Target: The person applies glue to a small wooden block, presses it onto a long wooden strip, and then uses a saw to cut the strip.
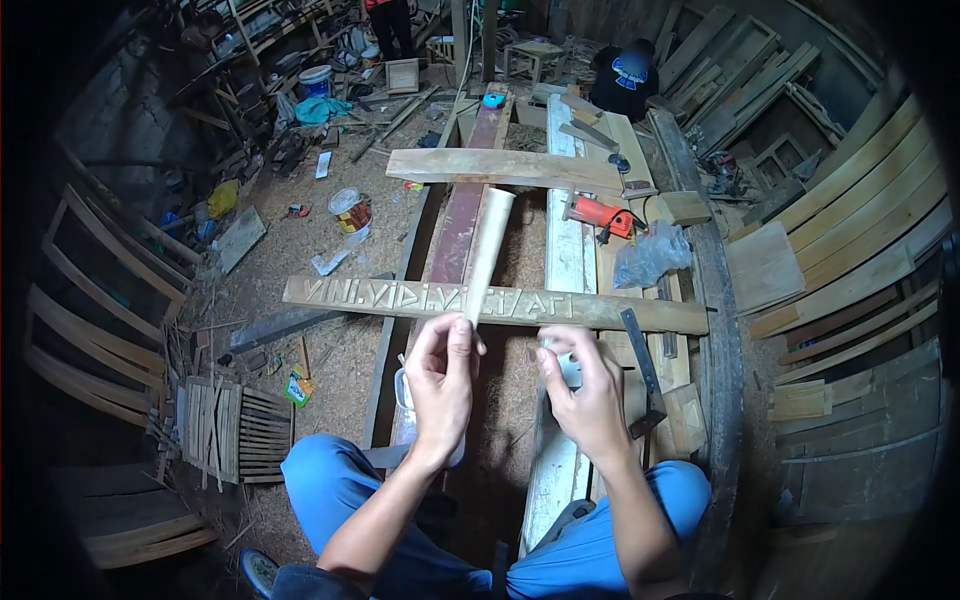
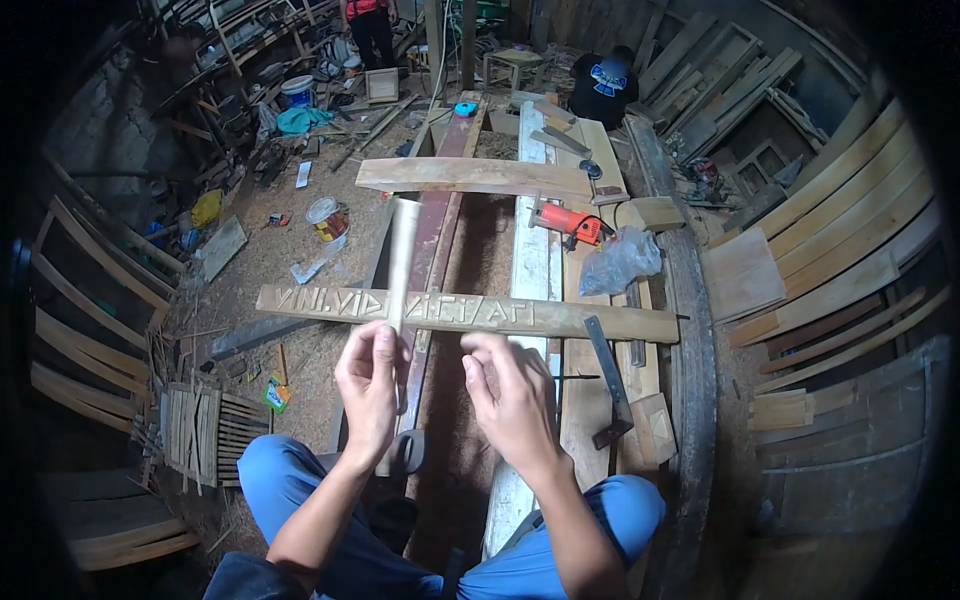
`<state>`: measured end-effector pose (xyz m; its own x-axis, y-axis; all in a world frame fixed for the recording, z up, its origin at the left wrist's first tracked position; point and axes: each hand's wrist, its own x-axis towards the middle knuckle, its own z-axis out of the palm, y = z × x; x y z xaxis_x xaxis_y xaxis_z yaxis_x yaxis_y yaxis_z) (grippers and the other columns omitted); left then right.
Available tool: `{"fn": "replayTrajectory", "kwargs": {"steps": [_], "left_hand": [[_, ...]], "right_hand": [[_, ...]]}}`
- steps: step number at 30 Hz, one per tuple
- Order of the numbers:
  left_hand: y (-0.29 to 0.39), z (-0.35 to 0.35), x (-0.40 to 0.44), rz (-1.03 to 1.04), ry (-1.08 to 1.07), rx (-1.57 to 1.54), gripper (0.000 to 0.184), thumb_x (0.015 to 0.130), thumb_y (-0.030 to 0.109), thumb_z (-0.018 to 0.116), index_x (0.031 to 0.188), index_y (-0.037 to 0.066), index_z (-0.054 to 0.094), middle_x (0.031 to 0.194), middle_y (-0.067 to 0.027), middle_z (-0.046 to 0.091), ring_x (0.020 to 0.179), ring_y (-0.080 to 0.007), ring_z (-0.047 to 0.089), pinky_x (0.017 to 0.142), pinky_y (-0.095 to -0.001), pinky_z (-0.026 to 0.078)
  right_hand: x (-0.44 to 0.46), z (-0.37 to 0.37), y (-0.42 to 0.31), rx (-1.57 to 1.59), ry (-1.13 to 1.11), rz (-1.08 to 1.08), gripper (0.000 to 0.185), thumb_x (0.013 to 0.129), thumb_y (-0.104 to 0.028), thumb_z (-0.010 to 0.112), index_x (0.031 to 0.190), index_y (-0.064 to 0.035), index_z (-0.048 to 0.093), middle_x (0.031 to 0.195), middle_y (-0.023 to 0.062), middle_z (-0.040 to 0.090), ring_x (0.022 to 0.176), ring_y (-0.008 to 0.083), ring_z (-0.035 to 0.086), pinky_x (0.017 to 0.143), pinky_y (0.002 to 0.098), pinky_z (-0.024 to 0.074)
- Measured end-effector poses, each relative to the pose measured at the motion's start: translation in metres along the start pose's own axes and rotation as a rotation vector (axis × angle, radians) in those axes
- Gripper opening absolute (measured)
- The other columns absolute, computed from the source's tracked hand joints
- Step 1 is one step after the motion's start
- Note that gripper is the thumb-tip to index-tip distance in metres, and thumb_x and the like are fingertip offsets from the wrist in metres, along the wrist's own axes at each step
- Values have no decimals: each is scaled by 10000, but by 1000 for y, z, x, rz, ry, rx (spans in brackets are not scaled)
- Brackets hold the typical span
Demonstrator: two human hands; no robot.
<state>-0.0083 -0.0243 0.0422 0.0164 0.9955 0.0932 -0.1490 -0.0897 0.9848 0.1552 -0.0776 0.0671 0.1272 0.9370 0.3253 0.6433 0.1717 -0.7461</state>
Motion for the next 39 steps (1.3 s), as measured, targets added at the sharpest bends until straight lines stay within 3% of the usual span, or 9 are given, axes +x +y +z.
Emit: {"fn": "replayTrajectory", "kwargs": {"steps": [2,5,6,9,12,13,19,27,39], "left_hand": [[-6,1,-1,14,-76,51,194,1077,144,604,1160,-9,690,855,-8,682,729,-44,581,639,-215,462],[-2,7,-3,76,-193,297,174,1027,97,664,1123,-25,743,908,-93,766,835,-99,678,745,-261,543],[-10,9,-3,136,-192,283,158,992,123,712,1069,-3,766,882,-65,758,730,-100,612,685,-272,478],[0,4,1,388,-293,633,147,942,130,752,1042,27,784,902,-91,771,766,-176,656,784,-313,469],[0,5,3,461,-283,656,167,890,149,793,1030,58,795,932,-88,771,828,-227,672,863,-341,438],[-2,4,5,491,-265,669,173,879,155,806,1024,62,796,944,-83,774,835,-215,672,872,-337,434],[-1,1,9,527,-233,655,225,865,187,822,1057,78,781,1010,-49,778,929,-193,681,956,-364,387],[6,-7,13,575,-137,737,265,820,182,855,1054,86,776,1038,-38,772,977,-218,654,1004,-389,377],[13,-14,7,562,-140,698,263,815,127,840,1059,66,763,997,-61,742,953,-243,632,866,-370,434]], "right_hand": [[2,-2,-3,65,152,-56,246,915,-57,705,1161,-53,691,1051,125,688,991,327,663,918,433,502],[0,-4,-1,-269,294,-318,419,862,-74,749,1273,-136,698,1358,98,609,1315,347,523,1077,458,417],[-1,-5,-3,-269,293,-317,419,862,-74,749,1273,-136,698,1358,98,609,1315,347,523,1077,458,417],[-3,-6,-6,-552,195,-192,336,902,-255,755,1237,-226,737,1507,36,561,1454,301,431,1182,584,128],[-1,-8,5,-577,104,-157,245,901,-247,757,1142,-206,761,1436,19,606,1461,240,435,1175,609,123],[0,-5,9,-551,141,-165,193,888,-234,769,1074,-183,766,1282,-4,676,1402,205,502,1174,615,130],[4,-11,9,-501,218,-175,206,851,-181,790,1055,-163,767,1032,-13,700,1176,200,634,1164,581,189],[6,-13,5,-417,252,-168,220,839,-178,794,1057,-153,772,1012,-8,696,1036,179,634,1127,505,252],[7,-8,-1,-356,270,-184,214,819,-178,819,1024,-132,773,1007,-9,736,987,174,645,1090,453,291]]}}
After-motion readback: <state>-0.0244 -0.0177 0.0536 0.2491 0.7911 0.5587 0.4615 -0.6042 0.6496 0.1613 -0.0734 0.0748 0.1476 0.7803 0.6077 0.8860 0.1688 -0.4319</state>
